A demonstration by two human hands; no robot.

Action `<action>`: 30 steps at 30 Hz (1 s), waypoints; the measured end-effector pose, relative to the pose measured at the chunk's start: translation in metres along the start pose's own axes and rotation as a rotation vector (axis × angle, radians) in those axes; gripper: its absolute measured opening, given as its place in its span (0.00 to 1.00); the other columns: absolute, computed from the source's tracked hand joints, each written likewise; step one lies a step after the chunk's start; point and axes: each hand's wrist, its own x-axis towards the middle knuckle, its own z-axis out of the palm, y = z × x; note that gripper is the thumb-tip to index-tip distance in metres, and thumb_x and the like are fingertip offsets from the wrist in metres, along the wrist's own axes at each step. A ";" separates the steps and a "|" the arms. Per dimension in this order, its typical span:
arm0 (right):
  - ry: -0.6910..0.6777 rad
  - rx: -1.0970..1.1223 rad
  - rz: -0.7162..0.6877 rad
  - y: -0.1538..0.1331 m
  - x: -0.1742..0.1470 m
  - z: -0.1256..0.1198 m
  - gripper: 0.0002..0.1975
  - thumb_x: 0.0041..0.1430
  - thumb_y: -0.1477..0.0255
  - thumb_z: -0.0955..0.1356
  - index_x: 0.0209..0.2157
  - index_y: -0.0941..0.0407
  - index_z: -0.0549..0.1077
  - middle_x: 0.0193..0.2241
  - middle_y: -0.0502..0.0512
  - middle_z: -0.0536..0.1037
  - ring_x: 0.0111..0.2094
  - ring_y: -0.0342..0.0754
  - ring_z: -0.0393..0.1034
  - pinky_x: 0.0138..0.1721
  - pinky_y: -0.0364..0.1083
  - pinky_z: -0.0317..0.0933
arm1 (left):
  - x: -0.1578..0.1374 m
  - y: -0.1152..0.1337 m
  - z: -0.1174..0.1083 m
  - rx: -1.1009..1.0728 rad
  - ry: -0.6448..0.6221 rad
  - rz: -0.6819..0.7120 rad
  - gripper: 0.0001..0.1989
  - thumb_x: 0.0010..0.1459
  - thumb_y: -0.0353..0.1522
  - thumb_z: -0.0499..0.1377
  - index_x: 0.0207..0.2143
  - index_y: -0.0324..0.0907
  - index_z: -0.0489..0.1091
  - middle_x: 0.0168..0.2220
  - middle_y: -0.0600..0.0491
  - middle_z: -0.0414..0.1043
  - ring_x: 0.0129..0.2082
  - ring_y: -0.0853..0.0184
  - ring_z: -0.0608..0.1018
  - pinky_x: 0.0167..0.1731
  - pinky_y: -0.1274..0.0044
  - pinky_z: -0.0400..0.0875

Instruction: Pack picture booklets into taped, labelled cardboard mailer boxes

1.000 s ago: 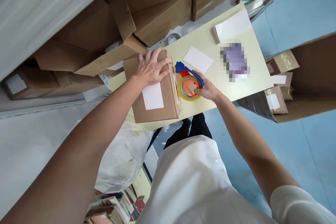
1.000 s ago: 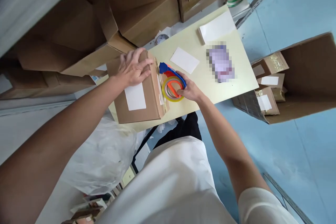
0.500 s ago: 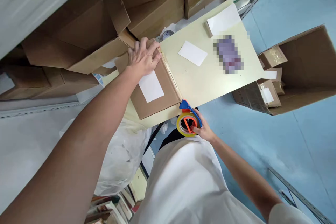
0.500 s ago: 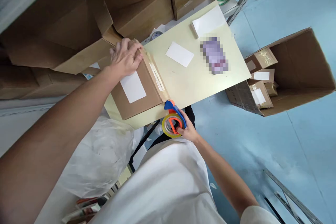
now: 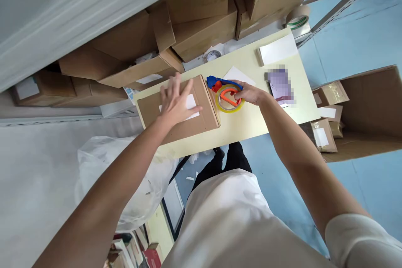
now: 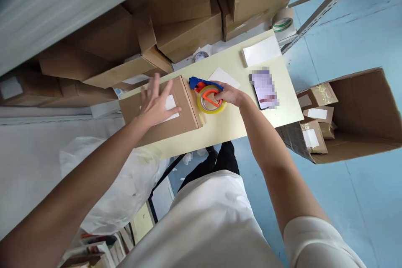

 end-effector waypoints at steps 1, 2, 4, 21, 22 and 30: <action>-0.008 -0.010 -0.003 0.001 0.000 0.002 0.34 0.39 0.78 0.68 0.52 0.50 0.68 0.41 0.52 0.77 0.45 0.57 0.70 0.49 0.59 0.65 | 0.003 0.010 -0.001 0.018 -0.015 0.053 0.53 0.46 0.57 0.56 0.67 0.51 0.34 0.69 0.46 0.29 0.65 0.39 0.40 0.58 0.49 0.38; -0.003 -0.014 -0.009 0.004 -0.001 0.004 0.35 0.39 0.78 0.69 0.53 0.50 0.67 0.42 0.52 0.77 0.46 0.57 0.70 0.50 0.59 0.65 | 0.007 0.017 -0.003 0.033 -0.028 0.077 0.53 0.47 0.57 0.57 0.67 0.52 0.33 0.69 0.46 0.31 0.65 0.39 0.43 0.57 0.49 0.39; 0.020 -0.012 -0.020 0.009 -0.005 0.010 0.36 0.40 0.77 0.69 0.56 0.49 0.65 0.44 0.52 0.76 0.47 0.57 0.69 0.50 0.59 0.65 | 0.013 0.025 -0.006 0.059 -0.047 0.069 0.52 0.48 0.55 0.57 0.67 0.53 0.31 0.69 0.46 0.33 0.64 0.39 0.46 0.57 0.51 0.42; 0.231 0.090 0.026 0.114 -0.172 0.131 0.43 0.42 0.75 0.67 0.62 0.47 0.53 0.51 0.52 0.72 0.50 0.55 0.69 0.54 0.60 0.62 | 0.009 0.032 -0.009 0.143 -0.030 0.042 0.49 0.51 0.54 0.54 0.67 0.53 0.28 0.68 0.44 0.38 0.61 0.39 0.53 0.53 0.52 0.50; 0.270 0.104 0.031 0.114 -0.170 0.139 0.43 0.42 0.74 0.67 0.62 0.47 0.53 0.51 0.54 0.72 0.49 0.55 0.70 0.54 0.60 0.63 | 0.011 0.032 -0.010 0.138 -0.035 0.033 0.50 0.51 0.55 0.53 0.67 0.53 0.27 0.68 0.43 0.38 0.61 0.39 0.53 0.53 0.51 0.50; 0.370 0.080 -0.045 0.052 -0.055 0.076 0.43 0.38 0.75 0.68 0.60 0.52 0.56 0.51 0.55 0.72 0.52 0.57 0.66 0.55 0.58 0.61 | 0.018 -0.016 -0.001 -0.116 0.051 -0.290 0.48 0.54 0.55 0.47 0.67 0.48 0.23 0.65 0.40 0.48 0.61 0.41 0.56 0.52 0.51 0.56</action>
